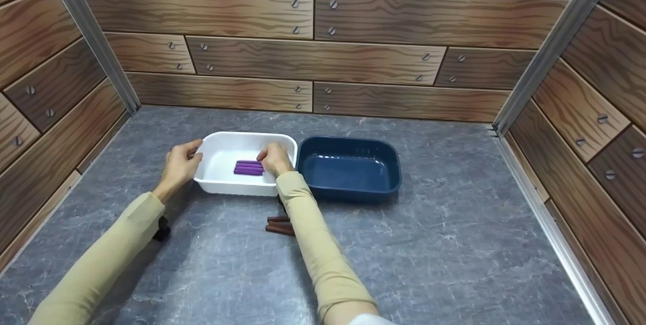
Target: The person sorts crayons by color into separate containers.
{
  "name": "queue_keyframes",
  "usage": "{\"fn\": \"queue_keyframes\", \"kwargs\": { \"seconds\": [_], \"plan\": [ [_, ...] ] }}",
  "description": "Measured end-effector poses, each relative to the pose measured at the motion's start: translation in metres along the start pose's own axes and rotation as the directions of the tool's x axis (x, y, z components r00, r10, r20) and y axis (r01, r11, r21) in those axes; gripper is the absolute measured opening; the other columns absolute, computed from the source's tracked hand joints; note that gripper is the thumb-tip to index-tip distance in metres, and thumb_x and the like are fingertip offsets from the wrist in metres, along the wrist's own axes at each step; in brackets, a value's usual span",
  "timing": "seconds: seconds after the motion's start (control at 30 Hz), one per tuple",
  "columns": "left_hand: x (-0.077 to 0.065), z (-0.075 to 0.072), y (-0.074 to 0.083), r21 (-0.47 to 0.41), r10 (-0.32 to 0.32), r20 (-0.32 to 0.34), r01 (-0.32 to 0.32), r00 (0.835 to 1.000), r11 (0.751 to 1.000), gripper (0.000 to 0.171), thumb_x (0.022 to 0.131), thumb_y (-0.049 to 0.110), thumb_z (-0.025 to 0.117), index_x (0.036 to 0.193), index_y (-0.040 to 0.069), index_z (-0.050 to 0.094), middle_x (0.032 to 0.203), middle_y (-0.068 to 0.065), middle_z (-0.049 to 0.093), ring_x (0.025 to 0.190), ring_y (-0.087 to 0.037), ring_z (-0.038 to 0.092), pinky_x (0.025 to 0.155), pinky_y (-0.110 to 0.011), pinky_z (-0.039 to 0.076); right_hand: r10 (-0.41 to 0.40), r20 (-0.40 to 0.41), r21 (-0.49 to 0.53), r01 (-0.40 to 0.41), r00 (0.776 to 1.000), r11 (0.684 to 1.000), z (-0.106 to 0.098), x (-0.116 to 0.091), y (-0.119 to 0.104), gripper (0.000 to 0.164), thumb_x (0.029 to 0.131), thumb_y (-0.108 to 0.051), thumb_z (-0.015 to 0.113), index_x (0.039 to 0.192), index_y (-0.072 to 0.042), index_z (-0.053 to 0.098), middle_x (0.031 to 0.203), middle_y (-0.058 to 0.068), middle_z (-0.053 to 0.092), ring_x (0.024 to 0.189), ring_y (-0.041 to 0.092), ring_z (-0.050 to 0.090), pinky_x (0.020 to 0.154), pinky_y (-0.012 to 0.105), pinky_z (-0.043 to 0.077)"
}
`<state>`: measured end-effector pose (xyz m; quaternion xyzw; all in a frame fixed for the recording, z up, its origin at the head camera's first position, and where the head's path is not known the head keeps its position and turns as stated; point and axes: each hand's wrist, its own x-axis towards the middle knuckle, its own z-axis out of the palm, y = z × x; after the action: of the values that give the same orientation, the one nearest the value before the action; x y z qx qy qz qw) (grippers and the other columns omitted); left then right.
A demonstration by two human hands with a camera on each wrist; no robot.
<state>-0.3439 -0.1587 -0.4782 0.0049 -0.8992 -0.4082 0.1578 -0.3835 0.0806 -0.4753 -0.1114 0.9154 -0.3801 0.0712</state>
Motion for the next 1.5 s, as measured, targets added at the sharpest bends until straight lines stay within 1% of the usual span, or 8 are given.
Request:
{"fn": "queue_keyframes", "kwargs": {
  "seconds": [0.23,0.37,0.47,0.63,0.77,1.1,1.33,1.5],
  "plan": [
    [-0.003,0.001,0.0,-0.017,-0.014,0.009,0.014,1.0,1.0,0.043,0.093,0.007,0.053,0.134,0.001,0.058,0.126,-0.017,0.066,0.114,-0.029,0.065,0.098,-0.043,0.05,-0.035,0.014,0.029,0.035,0.999,0.999,-0.001,-0.006,0.0,0.029,0.086,0.009,0.053,0.106,0.003,0.074,0.108,0.017,0.073,0.104,0.024,0.065,0.097,0.034,0.05],
    [-0.001,0.002,0.002,-0.022,-0.007,0.009,0.007,1.0,1.0,0.042,0.093,0.007,0.053,0.134,0.0,0.058,0.125,-0.018,0.066,0.114,-0.03,0.065,0.097,-0.043,0.05,-0.012,0.012,0.116,0.011,1.0,0.993,-0.005,-0.009,-0.002,0.028,0.088,0.008,0.055,0.109,0.004,0.072,0.111,0.018,0.071,0.095,0.018,0.061,0.091,0.03,0.049],
    [0.0,0.002,0.004,-0.018,-0.007,0.002,0.007,1.0,1.0,0.042,0.092,0.007,0.054,0.134,0.001,0.059,0.123,-0.018,0.067,0.113,-0.03,0.066,0.096,-0.044,0.051,-0.002,0.004,0.167,0.002,1.0,0.986,-0.009,-0.009,-0.003,0.027,0.089,0.008,0.056,0.111,0.004,0.071,0.113,0.019,0.07,0.094,0.016,0.06,0.089,0.028,0.049],
    [0.002,0.003,0.006,-0.009,-0.011,0.005,0.011,1.0,1.0,0.042,0.092,0.008,0.054,0.134,0.002,0.059,0.123,-0.017,0.068,0.113,-0.029,0.066,0.096,-0.043,0.05,-0.026,-0.04,0.237,0.035,0.999,0.971,-0.016,-0.009,-0.005,0.026,0.09,0.006,0.058,0.113,0.004,0.07,0.115,0.021,0.07,0.098,0.016,0.063,0.084,0.022,0.05],
    [0.003,0.002,0.005,-0.002,-0.001,0.01,0.001,1.0,1.0,0.042,0.092,0.006,0.054,0.134,0.0,0.058,0.124,-0.018,0.067,0.114,-0.03,0.065,0.098,-0.044,0.05,-0.049,-0.023,0.306,0.054,0.999,0.951,-0.023,-0.013,-0.01,0.027,0.091,0.003,0.059,0.117,0.004,0.069,0.119,0.023,0.068,0.095,0.015,0.063,0.077,0.02,0.051],
    [0.004,0.001,0.002,-0.029,-0.013,0.018,0.014,1.0,0.999,0.042,0.092,0.006,0.054,0.133,-0.001,0.059,0.121,-0.02,0.068,0.111,-0.03,0.067,0.095,-0.043,0.052,-0.083,-0.062,0.242,0.096,0.995,0.965,-0.037,-0.03,-0.011,0.025,0.093,-0.006,0.062,0.117,-0.003,0.071,0.117,0.014,0.071,0.104,0.023,0.067,0.086,0.029,0.055],
    [0.003,0.0,0.001,-0.058,-0.041,0.008,0.042,0.999,0.997,0.042,0.091,0.007,0.055,0.132,0.0,0.061,0.12,-0.019,0.068,0.111,-0.03,0.067,0.096,-0.042,0.051,-0.079,-0.091,0.314,0.104,0.993,0.944,-0.043,-0.041,-0.003,0.024,0.094,-0.006,0.062,0.115,-0.001,0.071,0.114,0.016,0.071,0.101,0.028,0.066,0.083,0.031,0.055],
    [0.004,0.001,0.003,-0.06,-0.057,-0.001,0.057,0.998,0.997,0.041,0.092,0.008,0.055,0.131,0.0,0.061,0.121,-0.02,0.068,0.112,-0.031,0.065,0.097,-0.043,0.05,-0.089,-0.113,0.345,0.123,0.99,0.931,-0.052,-0.052,0.004,0.024,0.094,-0.006,0.062,0.116,0.0,0.07,0.116,0.018,0.07,0.098,0.021,0.066,0.083,0.03,0.055]
  ]
}}
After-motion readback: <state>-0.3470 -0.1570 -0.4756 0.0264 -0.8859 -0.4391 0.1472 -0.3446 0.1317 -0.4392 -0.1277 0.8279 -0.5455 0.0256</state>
